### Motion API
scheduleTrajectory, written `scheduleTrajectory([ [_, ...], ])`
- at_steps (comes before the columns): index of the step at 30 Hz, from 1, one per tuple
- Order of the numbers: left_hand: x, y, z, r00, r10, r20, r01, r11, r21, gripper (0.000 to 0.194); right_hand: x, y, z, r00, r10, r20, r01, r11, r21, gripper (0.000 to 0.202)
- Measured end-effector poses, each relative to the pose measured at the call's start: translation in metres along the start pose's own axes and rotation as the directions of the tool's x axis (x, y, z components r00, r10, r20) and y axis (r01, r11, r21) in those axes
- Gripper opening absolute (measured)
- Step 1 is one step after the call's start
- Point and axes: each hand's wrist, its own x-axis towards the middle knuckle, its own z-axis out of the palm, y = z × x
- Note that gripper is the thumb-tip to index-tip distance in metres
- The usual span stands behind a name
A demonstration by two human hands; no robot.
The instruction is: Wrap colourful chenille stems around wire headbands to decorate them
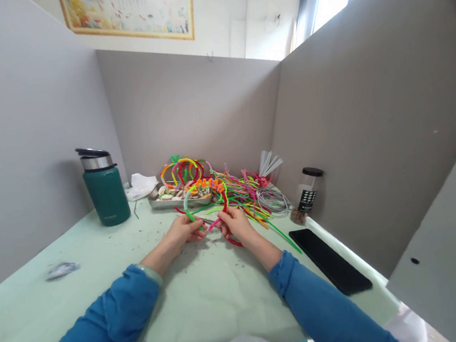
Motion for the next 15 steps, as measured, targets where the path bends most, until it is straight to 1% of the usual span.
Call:
scheduleTrajectory([
  [3, -0.002, 0.002, 0.001, 0.998, 0.026, -0.059, -0.026, 1.0, 0.004, 0.024, -0.001, 0.002, -0.001, 1.0, 0.011, -0.022, -0.012, 1.0, -0.027, 0.017],
  [5, -0.003, 0.004, 0.001, 0.994, 0.036, -0.1, -0.035, 0.999, 0.009, 0.022, -0.001, 0.004, -0.001, 0.999, 0.025, -0.031, -0.027, 0.999, -0.046, 0.016],
  [9, -0.001, 0.006, -0.001, 0.989, -0.013, -0.144, 0.012, 1.0, -0.004, 0.015, 0.005, 0.001, 0.004, 0.998, 0.053, -0.047, -0.056, 0.997, -0.057, 0.012],
  [12, 0.002, 0.009, -0.007, 0.971, -0.018, -0.239, 0.002, 0.998, -0.069, 0.019, 0.023, -0.014, 0.01, 0.997, 0.032, -0.065, -0.038, 0.994, -0.098, 0.01],
  [14, 0.004, 0.011, -0.012, 0.952, 0.0, -0.305, -0.031, 0.995, -0.099, 0.023, 0.041, -0.026, 0.016, 0.997, -0.01, -0.072, -0.002, 0.987, -0.161, 0.011],
  [15, 0.005, 0.012, -0.015, 0.944, 0.0, -0.329, -0.037, 0.994, -0.106, 0.024, 0.053, -0.032, 0.02, 0.995, -0.021, -0.094, 0.003, 0.983, -0.186, 0.01],
])
